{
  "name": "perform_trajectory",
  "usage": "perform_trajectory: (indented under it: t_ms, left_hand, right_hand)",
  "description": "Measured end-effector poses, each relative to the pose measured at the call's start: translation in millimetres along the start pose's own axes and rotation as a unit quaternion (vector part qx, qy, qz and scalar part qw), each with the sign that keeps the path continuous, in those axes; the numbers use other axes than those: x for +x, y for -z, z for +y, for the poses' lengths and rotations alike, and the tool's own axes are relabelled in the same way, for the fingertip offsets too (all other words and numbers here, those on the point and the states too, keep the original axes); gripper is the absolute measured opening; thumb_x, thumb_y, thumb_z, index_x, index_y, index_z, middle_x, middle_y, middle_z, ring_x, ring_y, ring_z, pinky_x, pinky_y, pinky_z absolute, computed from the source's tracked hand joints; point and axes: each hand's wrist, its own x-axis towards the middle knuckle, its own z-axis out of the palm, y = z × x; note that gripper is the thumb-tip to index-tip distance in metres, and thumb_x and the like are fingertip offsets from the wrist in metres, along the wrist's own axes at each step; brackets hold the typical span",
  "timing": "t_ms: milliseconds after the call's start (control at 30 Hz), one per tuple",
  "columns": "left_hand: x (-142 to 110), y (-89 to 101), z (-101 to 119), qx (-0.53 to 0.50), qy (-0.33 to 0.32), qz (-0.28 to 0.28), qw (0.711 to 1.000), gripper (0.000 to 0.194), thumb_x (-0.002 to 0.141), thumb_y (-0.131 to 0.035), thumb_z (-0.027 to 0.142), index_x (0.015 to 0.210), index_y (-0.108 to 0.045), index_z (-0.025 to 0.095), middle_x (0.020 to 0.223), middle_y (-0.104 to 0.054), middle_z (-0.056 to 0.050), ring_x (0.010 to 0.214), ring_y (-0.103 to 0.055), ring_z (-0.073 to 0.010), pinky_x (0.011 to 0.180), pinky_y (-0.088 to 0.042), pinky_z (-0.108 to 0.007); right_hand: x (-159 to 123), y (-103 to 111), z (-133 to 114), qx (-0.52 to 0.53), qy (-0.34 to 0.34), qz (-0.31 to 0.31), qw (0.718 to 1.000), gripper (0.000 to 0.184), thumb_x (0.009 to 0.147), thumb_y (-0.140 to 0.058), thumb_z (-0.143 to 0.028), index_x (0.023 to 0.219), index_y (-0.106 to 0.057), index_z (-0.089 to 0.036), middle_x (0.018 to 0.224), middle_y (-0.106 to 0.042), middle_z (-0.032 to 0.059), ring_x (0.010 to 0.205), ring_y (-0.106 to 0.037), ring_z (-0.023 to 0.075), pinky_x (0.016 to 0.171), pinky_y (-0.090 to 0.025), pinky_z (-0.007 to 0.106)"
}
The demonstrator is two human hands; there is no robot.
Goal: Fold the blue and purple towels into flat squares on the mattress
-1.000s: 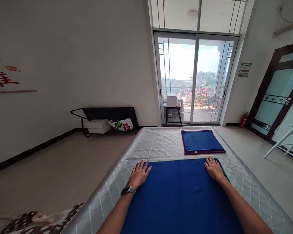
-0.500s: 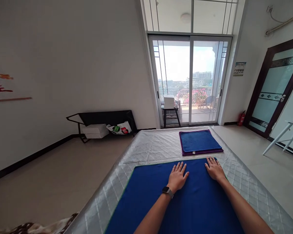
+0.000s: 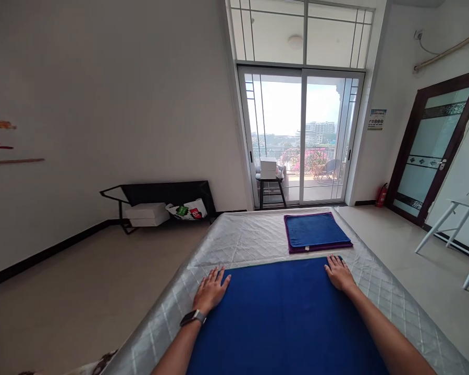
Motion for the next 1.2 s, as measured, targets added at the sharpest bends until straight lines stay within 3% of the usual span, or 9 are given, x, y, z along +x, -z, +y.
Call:
perform_trajectory:
  t_ms: [200,333,400,500,667,767,867,1100,1200]
  left_hand:
    - [-3.3,0.4,0.7,0.000,-0.004,-0.009,1.000,0.063,0.098,-0.027,0.044,0.152,-0.033,0.012,0.160,-0.031,-0.015,0.148,-0.028,-0.0256,0.119,-0.021,-0.047]
    - [1.8,8.8,-2.4,-0.013,-0.027,0.008,1.000,0.055,0.098,-0.029,0.041,0.144,-0.048,0.019,0.153,-0.045,-0.013,0.145,-0.034,-0.0285,0.118,-0.023,-0.053]
    - [7.7,18.6,12.5,-0.011,-0.011,0.031,0.999,0.054,0.098,-0.028,0.042,0.141,-0.052,0.018,0.149,-0.050,-0.014,0.142,-0.039,-0.0309,0.118,-0.022,-0.055]
    - [10.3,30.4,70.3,-0.025,-0.033,0.077,0.996,0.060,0.099,-0.025,0.046,0.143,-0.050,0.013,0.152,-0.045,-0.017,0.143,-0.037,-0.0307,0.120,-0.022,-0.050]
    - [-16.2,12.5,199.1,-0.098,-0.250,0.034,0.963,0.057,0.100,-0.028,0.047,0.150,-0.040,0.021,0.153,-0.045,-0.011,0.144,-0.036,-0.0255,0.118,-0.028,-0.046]
    - [-31.8,-2.0,229.7,-0.097,-0.269,0.015,0.958,0.061,0.100,-0.028,0.050,0.154,-0.032,0.022,0.156,-0.039,-0.011,0.146,-0.032,-0.0265,0.119,-0.025,-0.049]
    - [-36.0,-2.6,204.3,-0.087,-0.204,0.015,0.975,0.065,0.099,-0.022,0.055,0.152,-0.035,0.020,0.158,-0.035,-0.010,0.148,-0.026,-0.0264,0.120,-0.022,-0.048]
    - [-36.0,-4.0,26.0,-0.025,-0.020,0.013,0.999,0.068,0.098,-0.024,0.052,0.152,-0.034,0.013,0.159,-0.032,-0.015,0.148,-0.027,-0.0286,0.119,-0.022,-0.050]
    - [-38.7,-8.1,-19.5,-0.027,-0.016,0.019,0.999,0.066,0.098,-0.023,0.049,0.150,-0.036,0.011,0.157,-0.036,-0.016,0.147,-0.030,-0.0279,0.118,-0.025,-0.050]
  right_hand:
    - [-7.3,0.8,7.0,-0.013,-0.009,0.007,1.000,0.061,0.098,-0.022,-0.036,0.155,-0.029,-0.014,0.162,-0.026,0.0065,0.151,-0.017,0.0193,0.121,-0.013,0.040]
    - [-10.4,2.6,5.1,-0.005,-0.024,0.007,1.000,0.062,0.098,-0.022,-0.037,0.155,-0.027,-0.013,0.162,-0.025,0.0069,0.151,-0.016,0.0191,0.121,-0.013,0.040]
    - [-10.7,3.4,3.6,0.002,-0.024,0.007,1.000,0.062,0.098,-0.023,-0.038,0.155,-0.027,-0.014,0.162,-0.025,0.0066,0.151,-0.016,0.0190,0.121,-0.013,0.040]
    - [-10.7,4.6,2.7,0.008,-0.026,0.002,1.000,0.062,0.099,-0.022,-0.039,0.155,-0.026,-0.014,0.162,-0.025,0.0059,0.151,-0.014,0.0186,0.122,-0.012,0.040]
    - [-10.3,4.6,4.0,0.011,-0.030,-0.001,0.999,0.062,0.099,-0.022,-0.039,0.156,-0.025,-0.014,0.163,-0.024,0.0057,0.151,-0.014,0.0182,0.122,-0.011,0.039]
    - [-9.8,4.3,4.8,0.008,-0.028,-0.003,1.000,0.062,0.099,-0.022,-0.040,0.156,-0.025,-0.015,0.163,-0.024,0.0058,0.151,-0.014,0.0180,0.122,-0.010,0.039]
    - [-9.6,4.7,4.9,0.001,-0.028,-0.004,1.000,0.062,0.099,-0.021,-0.040,0.156,-0.025,-0.015,0.163,-0.023,0.0056,0.151,-0.015,0.0184,0.122,-0.011,0.040]
    - [-9.2,5.0,4.9,0.000,-0.025,0.002,1.000,0.062,0.099,-0.021,-0.039,0.155,-0.026,-0.014,0.163,-0.025,0.0061,0.151,-0.016,0.0189,0.122,-0.012,0.040]
    - [-7.6,4.1,5.8,-0.005,-0.025,0.004,1.000,0.062,0.098,-0.021,-0.039,0.156,-0.026,-0.014,0.163,-0.025,0.0061,0.150,-0.017,0.0192,0.121,-0.013,0.040]
